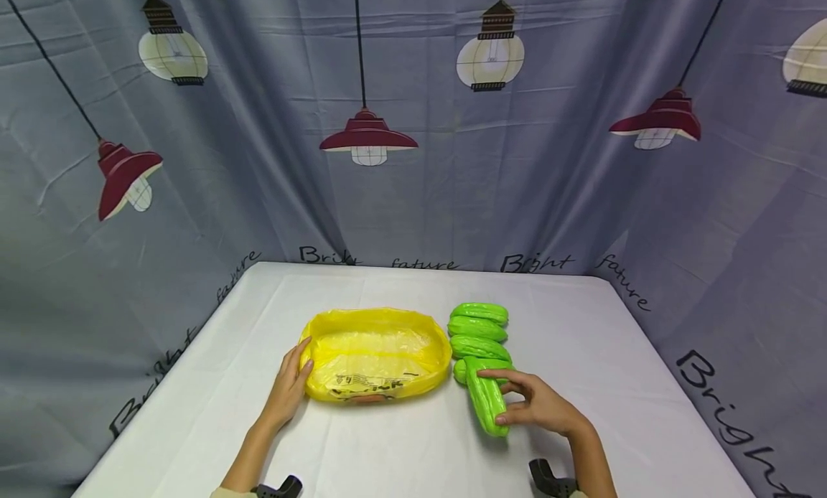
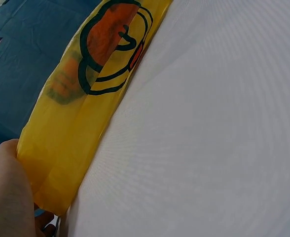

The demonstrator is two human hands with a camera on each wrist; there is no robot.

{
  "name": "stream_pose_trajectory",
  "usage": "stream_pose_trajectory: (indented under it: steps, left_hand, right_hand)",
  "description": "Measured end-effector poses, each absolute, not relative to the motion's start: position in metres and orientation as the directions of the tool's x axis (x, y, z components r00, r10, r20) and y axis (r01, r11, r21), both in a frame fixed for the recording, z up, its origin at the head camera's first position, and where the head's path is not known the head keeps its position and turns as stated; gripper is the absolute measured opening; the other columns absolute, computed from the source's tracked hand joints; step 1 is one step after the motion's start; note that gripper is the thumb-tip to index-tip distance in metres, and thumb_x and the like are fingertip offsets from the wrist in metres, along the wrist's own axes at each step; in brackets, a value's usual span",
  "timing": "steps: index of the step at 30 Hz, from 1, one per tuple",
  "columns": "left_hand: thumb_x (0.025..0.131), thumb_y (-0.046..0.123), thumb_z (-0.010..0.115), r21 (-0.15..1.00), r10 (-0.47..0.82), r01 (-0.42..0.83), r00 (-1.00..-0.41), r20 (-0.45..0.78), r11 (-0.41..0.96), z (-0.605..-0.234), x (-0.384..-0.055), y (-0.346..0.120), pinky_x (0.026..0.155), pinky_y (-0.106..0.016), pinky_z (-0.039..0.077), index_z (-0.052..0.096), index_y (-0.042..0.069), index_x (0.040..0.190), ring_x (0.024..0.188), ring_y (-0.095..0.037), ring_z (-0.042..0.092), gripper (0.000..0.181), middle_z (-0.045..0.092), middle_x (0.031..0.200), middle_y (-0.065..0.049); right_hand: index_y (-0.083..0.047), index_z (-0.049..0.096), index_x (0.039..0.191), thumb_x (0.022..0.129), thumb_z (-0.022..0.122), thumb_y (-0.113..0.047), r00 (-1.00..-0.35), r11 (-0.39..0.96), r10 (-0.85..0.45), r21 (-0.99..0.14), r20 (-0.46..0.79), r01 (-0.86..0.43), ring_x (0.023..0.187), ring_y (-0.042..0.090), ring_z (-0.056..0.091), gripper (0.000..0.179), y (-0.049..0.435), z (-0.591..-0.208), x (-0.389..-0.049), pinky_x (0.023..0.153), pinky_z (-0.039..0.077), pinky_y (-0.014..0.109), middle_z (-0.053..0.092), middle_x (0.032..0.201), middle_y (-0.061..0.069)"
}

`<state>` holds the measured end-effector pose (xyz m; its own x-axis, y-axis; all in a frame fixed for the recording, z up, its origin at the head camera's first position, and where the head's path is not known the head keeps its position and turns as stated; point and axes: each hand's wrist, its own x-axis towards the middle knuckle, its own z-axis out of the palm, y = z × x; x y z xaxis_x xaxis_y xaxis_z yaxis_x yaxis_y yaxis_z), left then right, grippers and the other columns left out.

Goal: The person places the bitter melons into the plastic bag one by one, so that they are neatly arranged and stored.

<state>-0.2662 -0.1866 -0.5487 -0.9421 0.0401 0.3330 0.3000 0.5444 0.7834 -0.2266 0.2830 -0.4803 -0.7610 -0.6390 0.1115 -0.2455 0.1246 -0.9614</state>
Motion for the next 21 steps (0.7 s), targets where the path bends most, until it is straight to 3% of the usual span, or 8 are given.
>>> stream_pose_trajectory:
  steps: [4, 11, 21]
  left_hand:
    - [0.099, 0.038, 0.036, 0.791, 0.041, 0.298, -0.944, 0.327, 0.535, -0.547, -0.265, -0.187, 0.095, -0.069, 0.02, 0.028, 0.022, 0.145, 0.128, -0.045, 0.025, 0.049, 0.025, 0.144, -0.017]
    - [0.099, 0.038, 0.037, 0.796, 0.041, 0.299, -0.944, 0.328, 0.526, -0.548, -0.266, -0.187, 0.096, -0.068, 0.021, 0.028, 0.024, 0.145, 0.128, -0.044, 0.026, 0.049, 0.027, 0.144, -0.017]
    - [0.099, 0.035, 0.039, 0.787, 0.038, 0.302, -0.941, 0.335, 0.538, -0.549, -0.266, -0.186, 0.095, -0.069, 0.022, 0.027, 0.022, 0.146, 0.126, -0.047, 0.028, 0.05, 0.027, 0.143, -0.018]
  right_hand:
    - [-0.001, 0.038, 0.137, 0.079, 0.068, 0.003, -0.803, 0.135, -0.572, -0.947, 0.167, -0.293, 0.1, 0.024, 0.055, 0.065, 0.276, -0.472, -0.231, 0.074, 0.053, 0.043, 0.039, 0.136, 0.003]
    - [-0.011, 0.042, 0.135, 0.076, 0.074, -0.004, -0.871, 0.227, -0.42, -0.9, 0.253, -0.371, 0.098, 0.032, 0.049, 0.067, 0.253, -0.453, -0.244, 0.073, 0.053, 0.035, 0.035, 0.134, 0.011]
    - [-0.008, 0.039, 0.136, 0.076, 0.073, -0.001, -0.882, 0.211, -0.328, -0.883, 0.339, -0.418, 0.097, 0.033, 0.054, 0.069, 0.196, -0.412, -0.253, 0.076, 0.053, 0.035, 0.04, 0.129, 0.016]
